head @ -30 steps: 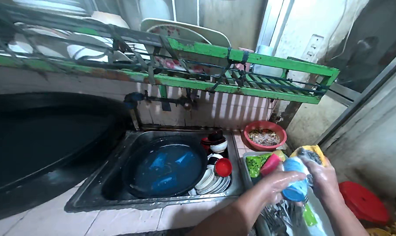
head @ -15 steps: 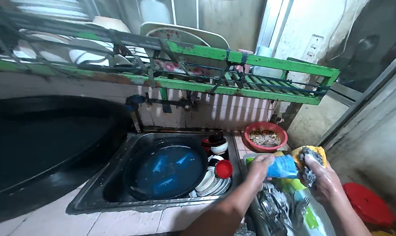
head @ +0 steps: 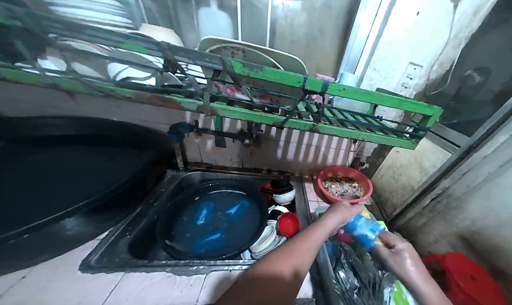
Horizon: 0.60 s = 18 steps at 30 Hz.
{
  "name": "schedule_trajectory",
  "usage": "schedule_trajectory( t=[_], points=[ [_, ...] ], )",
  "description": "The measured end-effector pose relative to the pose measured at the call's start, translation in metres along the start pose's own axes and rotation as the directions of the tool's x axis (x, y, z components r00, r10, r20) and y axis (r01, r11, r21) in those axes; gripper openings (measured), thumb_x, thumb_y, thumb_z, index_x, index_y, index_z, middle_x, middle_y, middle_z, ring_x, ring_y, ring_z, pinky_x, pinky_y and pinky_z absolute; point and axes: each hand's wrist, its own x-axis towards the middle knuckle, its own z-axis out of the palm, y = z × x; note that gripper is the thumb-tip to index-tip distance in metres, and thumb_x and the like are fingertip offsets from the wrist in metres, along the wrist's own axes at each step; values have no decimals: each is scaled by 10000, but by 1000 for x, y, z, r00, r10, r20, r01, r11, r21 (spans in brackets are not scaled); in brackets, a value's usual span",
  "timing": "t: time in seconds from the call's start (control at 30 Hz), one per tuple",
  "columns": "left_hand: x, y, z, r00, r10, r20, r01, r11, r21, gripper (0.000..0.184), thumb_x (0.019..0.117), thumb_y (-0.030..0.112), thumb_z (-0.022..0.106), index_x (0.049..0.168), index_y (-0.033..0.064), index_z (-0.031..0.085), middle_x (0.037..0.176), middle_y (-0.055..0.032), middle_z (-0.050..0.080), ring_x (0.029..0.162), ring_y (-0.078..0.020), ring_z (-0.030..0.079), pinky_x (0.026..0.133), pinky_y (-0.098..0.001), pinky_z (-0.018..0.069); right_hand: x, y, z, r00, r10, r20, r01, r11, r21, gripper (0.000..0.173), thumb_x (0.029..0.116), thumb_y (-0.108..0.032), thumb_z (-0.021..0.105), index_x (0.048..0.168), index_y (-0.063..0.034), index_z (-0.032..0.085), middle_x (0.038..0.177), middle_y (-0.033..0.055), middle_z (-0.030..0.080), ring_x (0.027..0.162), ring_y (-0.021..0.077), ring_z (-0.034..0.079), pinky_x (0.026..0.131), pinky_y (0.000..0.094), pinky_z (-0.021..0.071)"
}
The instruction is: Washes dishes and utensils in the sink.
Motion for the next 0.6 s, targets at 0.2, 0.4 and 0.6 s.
schedule_trajectory(
  t=[0.2, 0.4, 0.6],
  points=[
    [4, -3, 52, 968, 175, -179, -249, 732, -634, 700, 996, 587, 542, 1566, 225, 358, 1419, -147, 562, 1222, -286, 587, 995, -506, 504, 9, -35, 14, 930, 341, -138, -45, 478, 877, 178, 1034, -56, 415, 1060, -10, 584, 833, 94, 669, 719, 168, 684, 654, 359, 613],
    [10, -18, 108, 968, -56, -244, -113, 775, -622, 596, 986, 242, 693, 1469, 65, 392, 1296, -245, 592, 1137, -329, 629, 946, -500, 539, -3, 57, 49, 968, -137, -208, 73, 955, -287, 416, 993, -227, 570, 1230, 106, 646, 1215, 283, 677, 1197, 390, 641, 1079, 521, 471],
    [0, -17, 89, 990, 142, 18, -84, 676, -732, 555, 1022, 453, 542, 1471, 138, 455, 1254, -152, 637, 1061, -248, 636, 910, -441, 533, 2, -11, 34, 814, 498, -298, 8, 503, 864, 170, 1041, -42, 375, 1024, -35, 543, 789, 42, 622, 679, 100, 646, 595, 290, 580]
  ],
)
